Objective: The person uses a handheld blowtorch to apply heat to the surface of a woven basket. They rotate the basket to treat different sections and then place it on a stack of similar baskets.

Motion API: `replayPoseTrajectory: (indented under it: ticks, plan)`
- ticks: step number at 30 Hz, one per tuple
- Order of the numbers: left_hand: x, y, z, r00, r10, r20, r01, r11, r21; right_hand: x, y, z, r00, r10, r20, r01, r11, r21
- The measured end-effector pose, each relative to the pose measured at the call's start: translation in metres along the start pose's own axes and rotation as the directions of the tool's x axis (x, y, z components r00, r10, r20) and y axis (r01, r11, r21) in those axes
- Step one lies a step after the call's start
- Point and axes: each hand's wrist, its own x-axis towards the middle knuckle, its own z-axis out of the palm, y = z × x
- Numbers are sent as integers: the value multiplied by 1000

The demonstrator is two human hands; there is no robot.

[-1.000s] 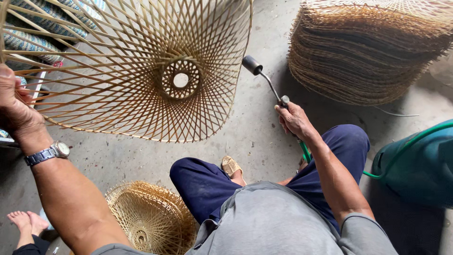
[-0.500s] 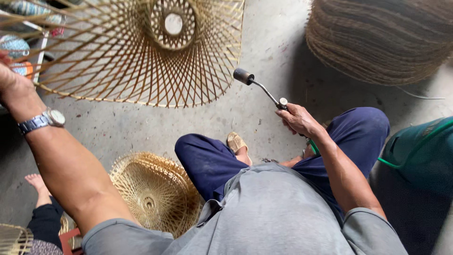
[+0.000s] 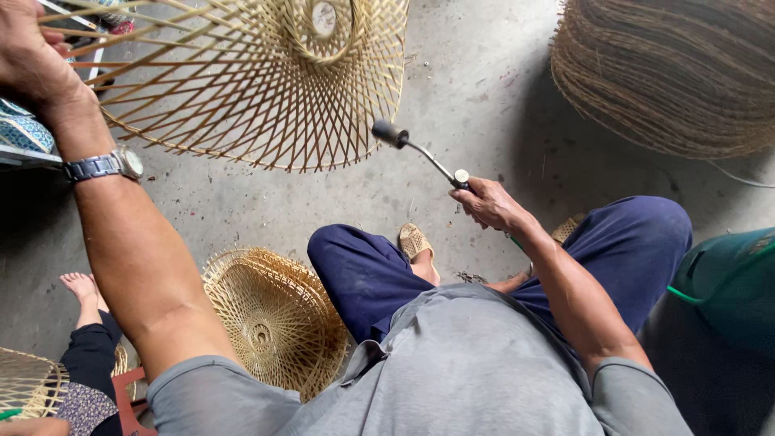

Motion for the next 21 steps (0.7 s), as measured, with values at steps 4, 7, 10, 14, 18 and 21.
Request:
replayPoseTrajectory:
  ticks: [4,7,10,14,18,21]
  plan:
    - [-14,41,21,997,72,40,-65,987,-148,10,-10,-5,994,-50,-96,57,995,76]
    - [-22,65,32,998,37,59,-24,979,-201,5,-9,-11,995,-80,-63,85,993,79]
    - [-29,78,48,995,76,68,-64,984,-165,-1,-3,-20,995,-39,-93,46,996,78]
    - [-44,84,60,993,63,98,-49,990,-133,-6,-4,-28,972,-85,-220,127,974,185]
    - [-49,81,71,988,51,148,-28,987,-159,-14,-5,-38,989,-96,-109,103,993,62]
    - [-54,80,78,962,229,148,-204,964,-169,-14,-10,-39,980,-64,-189,69,997,18]
